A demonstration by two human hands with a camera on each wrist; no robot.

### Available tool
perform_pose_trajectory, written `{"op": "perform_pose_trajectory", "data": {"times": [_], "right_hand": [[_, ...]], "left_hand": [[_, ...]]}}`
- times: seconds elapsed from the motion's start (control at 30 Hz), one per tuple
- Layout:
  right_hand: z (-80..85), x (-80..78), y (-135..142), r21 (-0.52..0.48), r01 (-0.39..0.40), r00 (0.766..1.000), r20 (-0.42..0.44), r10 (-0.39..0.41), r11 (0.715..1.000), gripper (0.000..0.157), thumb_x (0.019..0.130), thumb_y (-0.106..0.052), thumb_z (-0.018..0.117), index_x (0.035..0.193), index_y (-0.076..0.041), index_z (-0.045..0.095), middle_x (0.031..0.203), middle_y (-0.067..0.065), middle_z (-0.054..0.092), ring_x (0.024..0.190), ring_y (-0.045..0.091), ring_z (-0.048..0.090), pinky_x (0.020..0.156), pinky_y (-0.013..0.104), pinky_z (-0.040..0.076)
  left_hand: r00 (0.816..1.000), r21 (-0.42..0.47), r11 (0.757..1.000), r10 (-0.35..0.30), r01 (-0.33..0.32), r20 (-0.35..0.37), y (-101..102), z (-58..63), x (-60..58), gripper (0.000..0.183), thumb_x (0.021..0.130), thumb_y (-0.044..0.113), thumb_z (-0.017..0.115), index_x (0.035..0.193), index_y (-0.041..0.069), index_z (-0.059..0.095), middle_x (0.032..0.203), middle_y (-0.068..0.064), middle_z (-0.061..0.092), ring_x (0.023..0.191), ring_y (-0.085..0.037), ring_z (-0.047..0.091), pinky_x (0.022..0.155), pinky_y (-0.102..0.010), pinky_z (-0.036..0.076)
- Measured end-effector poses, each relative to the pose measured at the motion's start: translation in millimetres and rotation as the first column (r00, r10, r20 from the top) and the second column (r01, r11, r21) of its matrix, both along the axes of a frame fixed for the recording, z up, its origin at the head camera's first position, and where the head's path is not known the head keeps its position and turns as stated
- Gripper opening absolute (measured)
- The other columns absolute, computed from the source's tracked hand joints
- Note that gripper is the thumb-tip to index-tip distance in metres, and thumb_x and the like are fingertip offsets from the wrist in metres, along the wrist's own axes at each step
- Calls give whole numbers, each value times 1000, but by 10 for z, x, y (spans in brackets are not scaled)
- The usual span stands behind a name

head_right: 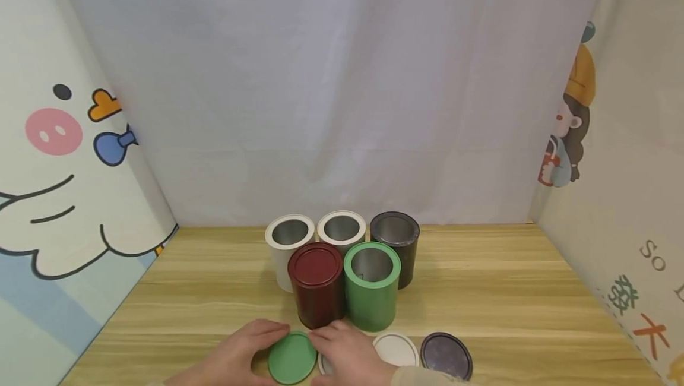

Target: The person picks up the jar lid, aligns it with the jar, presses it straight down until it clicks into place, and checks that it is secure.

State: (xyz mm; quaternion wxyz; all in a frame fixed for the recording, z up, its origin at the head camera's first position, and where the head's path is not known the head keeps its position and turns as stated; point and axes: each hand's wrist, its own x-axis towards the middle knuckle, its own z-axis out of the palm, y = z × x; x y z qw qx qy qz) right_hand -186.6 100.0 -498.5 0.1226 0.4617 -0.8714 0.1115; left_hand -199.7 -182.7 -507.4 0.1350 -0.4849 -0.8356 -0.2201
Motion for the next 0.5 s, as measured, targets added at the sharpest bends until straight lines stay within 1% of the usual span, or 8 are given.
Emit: {"op": "perform_pose_trajectory", "data": {"times": [0.1, 0.23, 0.4, 0.5], "right_hand": [[1, 11, -25, 5, 5, 999, -40, -5, 1000, 66, 79, -44, 80, 130, -5, 65, 126, 1, 64, 112, 16, 56, 93, 27, 48], [0, 16, -47, 7, 6, 999, -51, -5, 1000, 64, 80, -44, 79, 129, -5, 65, 125, 1, 63, 111, 16, 56, 92, 28, 49], [-12, 13, -71, -12, 12, 999, -45, -12, 1000, 62, 80, -43, 79, 127, -5, 67, 122, 0, 63, 110, 15, 57, 91, 27, 49], [-14, 15, -82, -20, 25, 1000, -7, -25, 999, 60, 80, -42, 79, 126, -6, 67, 122, 0, 63, 110, 15, 56, 92, 27, 49]], "left_hand": [[1000, -7, 1000, 11, -11, 11, -3, -4, 0, 75, 77, 50, 83, 126, -4, 65, 126, -11, 63, 113, -26, 59, 92, -40, 53], [999, -5, 1000, 26, -26, 38, -7, -8, 5, 73, 77, 49, 83, 125, -3, 66, 125, -10, 64, 113, -24, 59, 92, -39, 53], [998, 22, 999, 27, -28, 60, -2, -3, 13, 69, 77, 48, 84, 122, -2, 68, 122, -9, 65, 110, -22, 60, 90, -37, 53], [997, 22, 999, 34, -35, 68, 5, 2, 15, 68, 76, 48, 84, 121, -1, 69, 120, -8, 65, 109, -21, 61, 89, -36, 54]]}}
